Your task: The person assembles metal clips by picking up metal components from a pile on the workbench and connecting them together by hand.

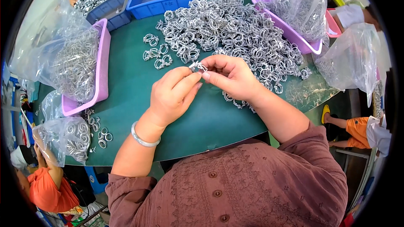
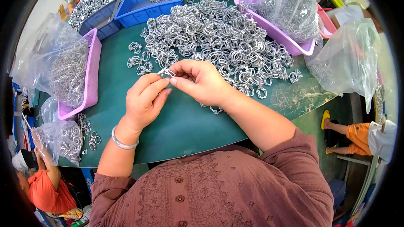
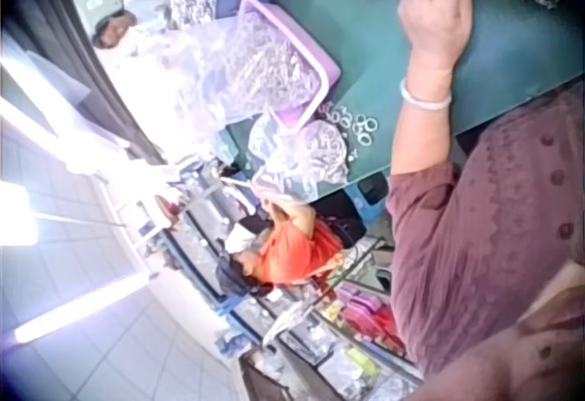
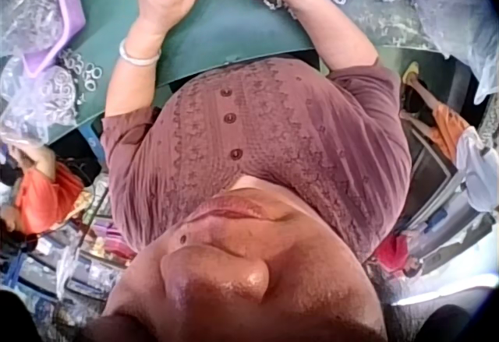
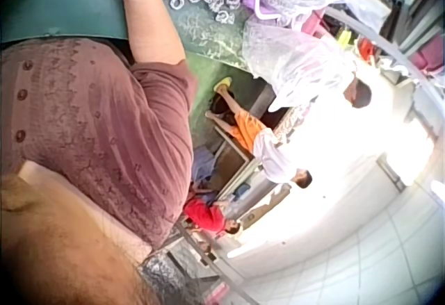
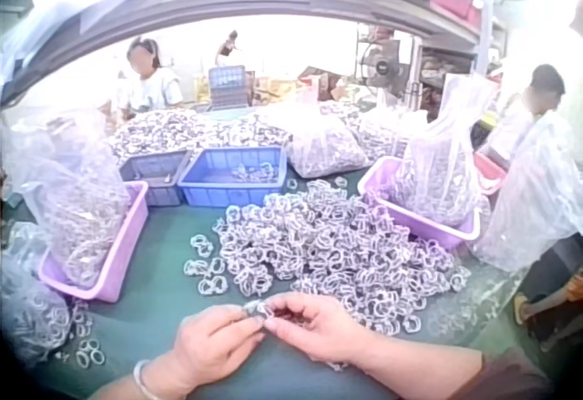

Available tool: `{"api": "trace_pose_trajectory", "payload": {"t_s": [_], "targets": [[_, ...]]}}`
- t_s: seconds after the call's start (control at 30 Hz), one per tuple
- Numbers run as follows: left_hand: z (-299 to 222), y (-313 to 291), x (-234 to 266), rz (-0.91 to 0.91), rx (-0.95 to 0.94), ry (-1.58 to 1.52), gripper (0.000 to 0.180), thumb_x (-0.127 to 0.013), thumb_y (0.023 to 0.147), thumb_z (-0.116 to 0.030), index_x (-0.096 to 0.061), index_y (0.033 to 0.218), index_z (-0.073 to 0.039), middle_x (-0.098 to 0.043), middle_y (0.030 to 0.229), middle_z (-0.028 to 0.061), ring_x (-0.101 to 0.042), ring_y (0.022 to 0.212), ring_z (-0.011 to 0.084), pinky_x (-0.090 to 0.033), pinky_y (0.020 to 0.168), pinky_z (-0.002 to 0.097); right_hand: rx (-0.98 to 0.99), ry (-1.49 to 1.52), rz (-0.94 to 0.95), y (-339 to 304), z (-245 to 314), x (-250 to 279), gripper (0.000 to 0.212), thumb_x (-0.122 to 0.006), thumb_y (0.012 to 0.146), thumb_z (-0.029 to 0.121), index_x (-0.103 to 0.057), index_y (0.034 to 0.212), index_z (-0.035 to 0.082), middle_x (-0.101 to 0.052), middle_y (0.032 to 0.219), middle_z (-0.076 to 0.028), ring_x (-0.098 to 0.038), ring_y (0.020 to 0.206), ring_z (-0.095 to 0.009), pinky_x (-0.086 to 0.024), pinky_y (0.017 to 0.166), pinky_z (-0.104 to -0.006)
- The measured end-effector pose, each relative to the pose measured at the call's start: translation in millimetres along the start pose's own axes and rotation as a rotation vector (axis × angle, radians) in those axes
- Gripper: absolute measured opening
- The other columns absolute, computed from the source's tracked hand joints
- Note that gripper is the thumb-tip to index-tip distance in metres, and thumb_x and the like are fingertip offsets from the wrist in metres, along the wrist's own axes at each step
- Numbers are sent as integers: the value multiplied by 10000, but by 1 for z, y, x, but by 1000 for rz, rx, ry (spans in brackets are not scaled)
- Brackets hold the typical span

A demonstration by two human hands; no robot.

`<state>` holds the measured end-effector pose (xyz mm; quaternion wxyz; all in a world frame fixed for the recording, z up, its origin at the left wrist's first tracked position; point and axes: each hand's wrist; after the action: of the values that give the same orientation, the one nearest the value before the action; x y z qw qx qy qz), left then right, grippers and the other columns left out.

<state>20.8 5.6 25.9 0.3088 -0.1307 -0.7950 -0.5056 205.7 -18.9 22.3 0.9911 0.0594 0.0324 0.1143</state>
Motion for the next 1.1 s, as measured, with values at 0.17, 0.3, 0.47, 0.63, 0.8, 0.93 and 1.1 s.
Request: {"api": "trace_pose_trajectory", "payload": {"t_s": [0.17,0.3,0.47,0.63,0.8,0.93,1.1], "targets": [[3,-7,0,-98,299,-339,340,-671,721,23,-567,1042,-23,-542,784,49,-517,666,115,-416,573,217,-76,55,-32,0,6,2,248,-593,839,75,-569,1062,-33,-625,864,-30,-553,726,-51,-455,633,-193],[8,-9,-1,-36,447,-495,423,-647,759,6,-533,1165,-39,-505,797,13,-447,667,70,-371,593,182,-127,40,-14,0,10,2,274,-581,847,88,-563,1090,-38,-632,874,-33,-560,714,-54,-455,621,-193],[10,-7,-1,7,371,-509,332,-657,753,-17,-603,1079,-42,-535,784,29,-496,671,96,-410,597,222,-124,47,7,-1,10,0,294,-574,849,88,-553,1114,-38,-637,878,-40,-567,711,-61,-462,621,-197],[9,-9,-1,30,483,-564,276,-651,767,-19,-616,1040,-31,-529,777,35,-501,675,100,-416,604,222,-132,93,17,-1,9,-1,337,-569,849,81,-510,1157,-44,-635,873,-50,-574,724,-68,-471,637,-204],[8,-11,-2,23,535,-652,269,-651,768,-18,-615,1035,-29,-521,779,28,-495,680,94,-413,606,220,-129,87,38,-1,11,0,307,-554,864,55,-509,1156,-29,-631,905,-49,-593,791,-85,-494,681,-221],[8,-12,-2,27,578,-705,272,-646,769,-13,-613,1039,-26,-517,780,21,-488,685,87,-408,609,217,-126,89,38,-1,11,0,306,-553,864,63,-507,1151,-32,-631,909,-53,-596,796,-89,-499,691,-225],[8,-13,-1,38,602,-724,278,-636,768,-21,-612,1046,-29,-523,785,18,-479,676,76,-399,603,210,-134,71,48,-1,9,0,283,-562,858,79,-522,1115,-32,-634,885,-53,-592,767,-85,-488,677,-221]]}}
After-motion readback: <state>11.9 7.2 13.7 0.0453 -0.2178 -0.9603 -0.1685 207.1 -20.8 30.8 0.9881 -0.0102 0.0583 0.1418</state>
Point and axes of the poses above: each hand's wrist, its own y-axis towards the middle knuckle, its own x-axis out of the back of the hand, z = x × y
